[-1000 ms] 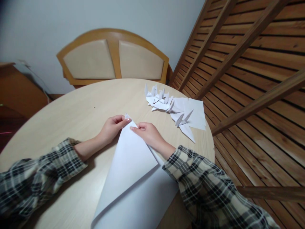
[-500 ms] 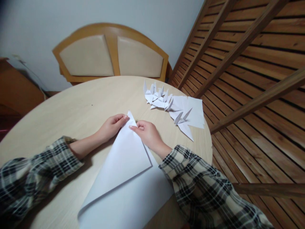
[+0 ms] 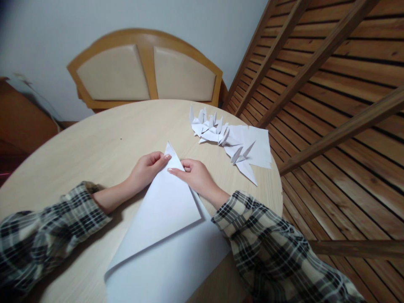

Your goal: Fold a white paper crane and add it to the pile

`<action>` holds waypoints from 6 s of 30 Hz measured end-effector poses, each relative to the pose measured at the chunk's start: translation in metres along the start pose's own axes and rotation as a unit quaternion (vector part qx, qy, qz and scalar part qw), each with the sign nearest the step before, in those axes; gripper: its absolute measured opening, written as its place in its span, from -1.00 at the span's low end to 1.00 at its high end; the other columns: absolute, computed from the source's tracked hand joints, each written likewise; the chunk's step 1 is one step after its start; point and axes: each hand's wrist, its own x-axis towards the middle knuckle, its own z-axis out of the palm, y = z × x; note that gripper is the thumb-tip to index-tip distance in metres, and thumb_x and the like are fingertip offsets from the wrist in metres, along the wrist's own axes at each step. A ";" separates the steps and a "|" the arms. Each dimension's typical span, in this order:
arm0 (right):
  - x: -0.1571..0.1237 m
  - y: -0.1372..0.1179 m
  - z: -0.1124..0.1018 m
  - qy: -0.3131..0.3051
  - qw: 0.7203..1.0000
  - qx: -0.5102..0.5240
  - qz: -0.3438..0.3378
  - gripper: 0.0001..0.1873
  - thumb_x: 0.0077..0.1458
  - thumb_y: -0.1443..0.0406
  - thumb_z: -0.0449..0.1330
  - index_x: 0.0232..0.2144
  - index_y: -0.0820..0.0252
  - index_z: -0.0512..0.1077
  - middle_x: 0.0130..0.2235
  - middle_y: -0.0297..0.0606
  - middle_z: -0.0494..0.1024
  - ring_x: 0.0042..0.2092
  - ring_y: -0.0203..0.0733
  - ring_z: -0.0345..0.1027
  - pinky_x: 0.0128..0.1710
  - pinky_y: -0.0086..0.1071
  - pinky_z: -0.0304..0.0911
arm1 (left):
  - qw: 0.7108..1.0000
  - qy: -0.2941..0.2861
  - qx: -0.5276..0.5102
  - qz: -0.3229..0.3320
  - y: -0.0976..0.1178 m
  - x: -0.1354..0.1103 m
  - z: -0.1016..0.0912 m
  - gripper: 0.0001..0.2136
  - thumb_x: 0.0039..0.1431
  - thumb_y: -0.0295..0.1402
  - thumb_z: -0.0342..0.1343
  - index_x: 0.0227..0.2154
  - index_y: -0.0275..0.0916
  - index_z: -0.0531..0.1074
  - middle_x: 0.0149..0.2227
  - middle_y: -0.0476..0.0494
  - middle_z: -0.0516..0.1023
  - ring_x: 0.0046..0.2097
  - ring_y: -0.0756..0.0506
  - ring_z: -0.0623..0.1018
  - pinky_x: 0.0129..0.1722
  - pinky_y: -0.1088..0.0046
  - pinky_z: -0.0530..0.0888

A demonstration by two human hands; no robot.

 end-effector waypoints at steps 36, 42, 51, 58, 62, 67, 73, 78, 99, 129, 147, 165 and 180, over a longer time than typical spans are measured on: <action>-0.001 -0.005 0.005 -0.016 0.997 -0.070 -0.026 -0.69 0.12 0.16 0.10 -0.56 0.23 0.32 -0.56 -0.42 0.23 -0.52 -0.38 0.05 -0.55 -0.45 -0.06 | 0.998 -0.010 -0.045 0.045 -0.005 0.006 -0.005 -0.68 0.13 -0.10 0.14 -0.52 -0.25 0.30 -0.56 0.06 0.26 -0.53 0.07 0.22 -0.57 0.57 0.19; 0.000 0.000 0.003 -0.020 0.995 -0.080 -0.048 -0.70 0.11 0.14 0.13 -0.52 0.24 0.34 -0.53 -0.40 0.26 -0.48 -0.36 0.09 -0.53 -0.45 -0.04 | 0.998 -0.036 -0.019 0.055 -0.004 0.009 -0.007 -0.68 0.16 -0.10 0.09 -0.50 -0.27 0.37 -0.53 0.03 0.30 -0.49 0.04 0.28 -0.53 0.54 0.22; -0.002 0.003 -0.002 -0.056 0.993 -0.094 -0.035 -0.74 0.11 0.16 0.14 -0.43 0.27 0.42 -0.47 -0.36 0.36 -0.45 -0.35 0.16 -0.49 -0.45 0.01 | 0.993 -0.064 -0.102 0.001 -0.016 0.012 -0.010 -0.73 0.05 -0.15 0.23 -0.44 -0.29 0.47 -0.47 -0.03 0.46 -0.48 0.04 0.38 -0.47 0.51 0.33; -0.002 -0.001 0.001 -0.061 0.995 -0.066 -0.032 -0.70 0.10 0.11 0.14 -0.46 0.26 0.40 -0.48 -0.36 0.34 -0.46 -0.34 0.16 -0.50 -0.44 0.01 | 0.995 -0.057 -0.082 -0.002 -0.012 0.010 -0.009 -0.72 0.05 -0.14 0.22 -0.46 -0.29 0.46 -0.48 -0.02 0.46 -0.49 0.04 0.39 -0.51 0.53 0.31; -0.001 0.000 0.002 -0.025 0.994 -0.095 -0.047 -0.57 0.16 0.05 0.05 -0.60 0.21 0.24 -0.57 -0.43 0.16 -0.50 -0.37 0.02 -0.52 -0.42 -0.09 | 0.995 -0.051 -0.084 -0.015 -0.009 0.010 -0.008 -0.72 0.01 -0.14 0.24 -0.46 -0.30 0.46 -0.50 -0.02 0.46 -0.50 0.03 0.40 -0.53 0.53 0.30; -0.001 0.004 0.000 -0.031 0.988 -0.135 -0.065 -0.61 0.16 0.10 0.07 -0.60 0.19 0.21 -0.56 -0.44 0.14 -0.50 -0.37 0.02 -0.50 -0.41 -0.11 | 0.993 -0.063 -0.094 -0.019 -0.009 0.010 -0.007 -0.73 -0.01 -0.16 0.26 -0.47 -0.30 0.45 -0.51 -0.01 0.45 -0.50 0.04 0.39 -0.53 0.54 0.30; -0.001 0.003 0.000 -0.035 0.986 -0.139 -0.088 -0.68 0.16 0.18 0.07 -0.57 0.20 0.23 -0.54 -0.44 0.18 -0.48 -0.37 0.03 -0.49 -0.43 -0.07 | 0.992 -0.076 -0.096 -0.028 -0.006 0.009 -0.007 -0.73 -0.02 -0.16 0.27 -0.48 -0.31 0.46 -0.52 -0.02 0.43 -0.49 0.03 0.38 -0.52 0.53 0.29; -0.002 0.002 0.000 -0.050 0.989 -0.115 -0.078 -0.68 0.17 0.15 0.07 -0.54 0.22 0.27 -0.52 -0.41 0.22 -0.46 -0.36 0.08 -0.48 -0.44 -0.04 | 0.990 -0.062 -0.129 -0.009 -0.006 0.010 -0.008 -0.70 0.08 -0.11 0.18 -0.47 -0.30 0.51 -0.59 0.03 0.33 -0.54 0.06 0.28 -0.56 0.54 0.21; -0.002 0.006 0.000 -0.042 0.984 -0.146 -0.093 -0.70 0.17 0.16 0.06 -0.52 0.22 0.30 -0.50 -0.39 0.29 -0.44 -0.34 0.12 -0.46 -0.43 -0.03 | 0.974 -0.019 -0.219 -0.048 -0.010 0.013 -0.008 -0.79 -0.04 -0.23 0.30 -0.47 -0.28 0.52 -0.51 -0.06 0.51 -0.50 0.02 0.43 -0.48 0.50 0.36; -0.001 0.008 0.000 -0.064 0.976 -0.171 -0.115 -0.72 0.18 0.18 0.06 -0.49 0.23 0.33 -0.48 -0.37 0.32 -0.43 -0.33 0.13 -0.46 -0.43 -0.05 | 0.984 0.053 -0.172 -0.004 -0.003 0.009 -0.005 -0.88 -0.01 -0.33 0.21 -0.48 -0.28 0.56 -0.39 -0.12 0.61 -0.45 0.01 0.44 -0.50 0.53 0.30; -0.003 0.005 0.003 -0.041 0.977 -0.169 -0.125 -0.66 0.16 0.20 0.09 -0.60 0.20 0.19 -0.55 -0.45 0.15 -0.47 -0.37 0.05 -0.47 -0.42 -0.09 | 0.951 0.079 -0.294 -0.061 -0.001 0.020 -0.009 -0.84 0.06 -0.28 0.19 -0.43 -0.27 0.40 -0.38 -0.09 0.55 -0.46 0.06 0.44 -0.50 0.58 0.36; -0.003 0.003 0.001 -0.023 0.976 -0.176 -0.124 -0.65 0.18 0.18 0.09 -0.59 0.19 0.19 -0.55 -0.45 0.17 -0.48 -0.37 0.05 -0.48 -0.42 -0.07 | 0.994 0.002 0.002 0.107 -0.001 0.008 -0.008 -0.61 0.19 -0.13 0.06 -0.66 -0.25 0.27 -0.63 0.05 0.19 -0.55 0.05 0.19 -0.58 0.50 0.13; -0.003 0.002 0.001 -0.021 0.982 -0.158 -0.097 -0.63 0.14 0.15 0.12 -0.61 0.19 0.18 -0.56 -0.45 0.12 -0.48 -0.37 0.03 -0.48 -0.42 -0.09 | 0.996 0.007 0.002 0.091 -0.004 0.005 -0.006 -0.58 0.19 -0.02 0.02 -0.63 -0.23 0.25 -0.64 0.06 0.18 -0.58 0.04 0.17 -0.61 0.51 0.12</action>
